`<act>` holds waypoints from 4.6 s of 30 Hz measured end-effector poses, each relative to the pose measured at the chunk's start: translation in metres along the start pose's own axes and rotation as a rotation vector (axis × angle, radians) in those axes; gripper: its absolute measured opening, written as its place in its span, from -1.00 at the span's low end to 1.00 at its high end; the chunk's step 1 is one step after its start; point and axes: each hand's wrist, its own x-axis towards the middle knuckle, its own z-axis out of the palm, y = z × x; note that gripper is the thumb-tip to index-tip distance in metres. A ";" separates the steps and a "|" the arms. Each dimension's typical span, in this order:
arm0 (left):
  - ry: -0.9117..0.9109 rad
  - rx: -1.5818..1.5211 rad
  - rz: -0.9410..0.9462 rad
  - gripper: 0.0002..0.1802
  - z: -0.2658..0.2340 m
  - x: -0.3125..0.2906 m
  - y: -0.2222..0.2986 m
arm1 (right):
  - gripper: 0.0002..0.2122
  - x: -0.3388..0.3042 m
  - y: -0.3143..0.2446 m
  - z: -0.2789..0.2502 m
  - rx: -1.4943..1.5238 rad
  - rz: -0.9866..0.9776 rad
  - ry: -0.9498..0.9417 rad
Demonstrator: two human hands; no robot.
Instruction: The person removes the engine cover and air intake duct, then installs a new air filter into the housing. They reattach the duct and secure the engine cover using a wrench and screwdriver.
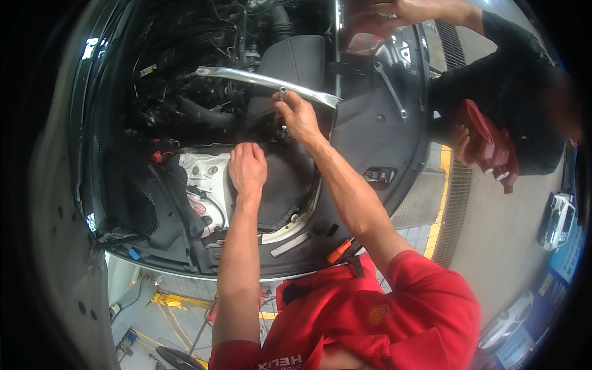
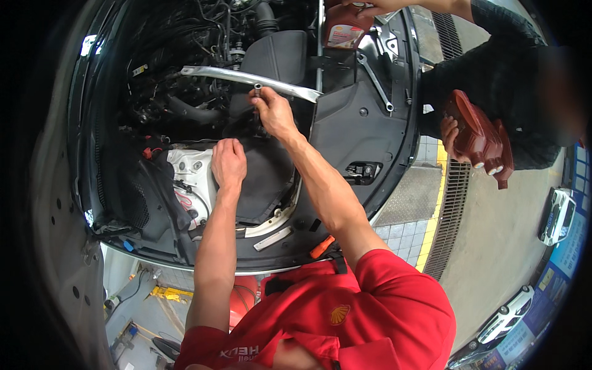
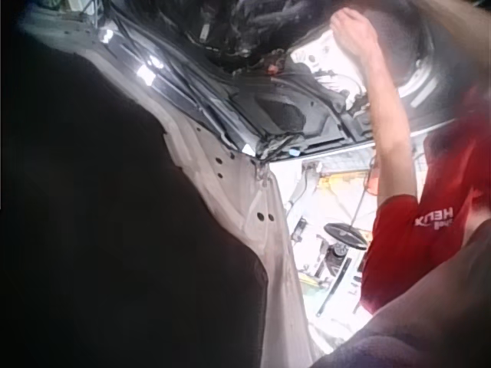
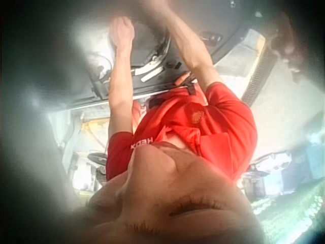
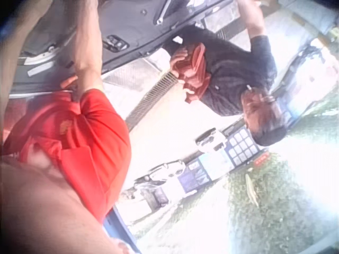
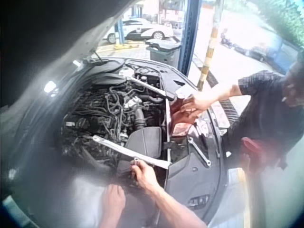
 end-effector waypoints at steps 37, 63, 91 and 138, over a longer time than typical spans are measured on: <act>0.058 -0.758 -0.323 -0.40 0.067 0.117 0.085 | -0.68 -0.057 0.022 -0.051 -0.452 -0.343 0.147; -0.711 -1.293 -0.256 -0.29 0.049 0.164 0.081 | -0.59 -0.090 0.072 -0.186 -0.914 -0.334 0.741; 0.154 -0.643 -0.273 -0.39 0.068 0.124 0.114 | -0.58 -0.094 0.068 -0.185 -0.889 -0.309 0.758; -0.418 -1.116 -0.198 -0.41 0.072 0.160 0.083 | -0.60 -0.089 0.069 -0.183 -0.919 -0.344 0.785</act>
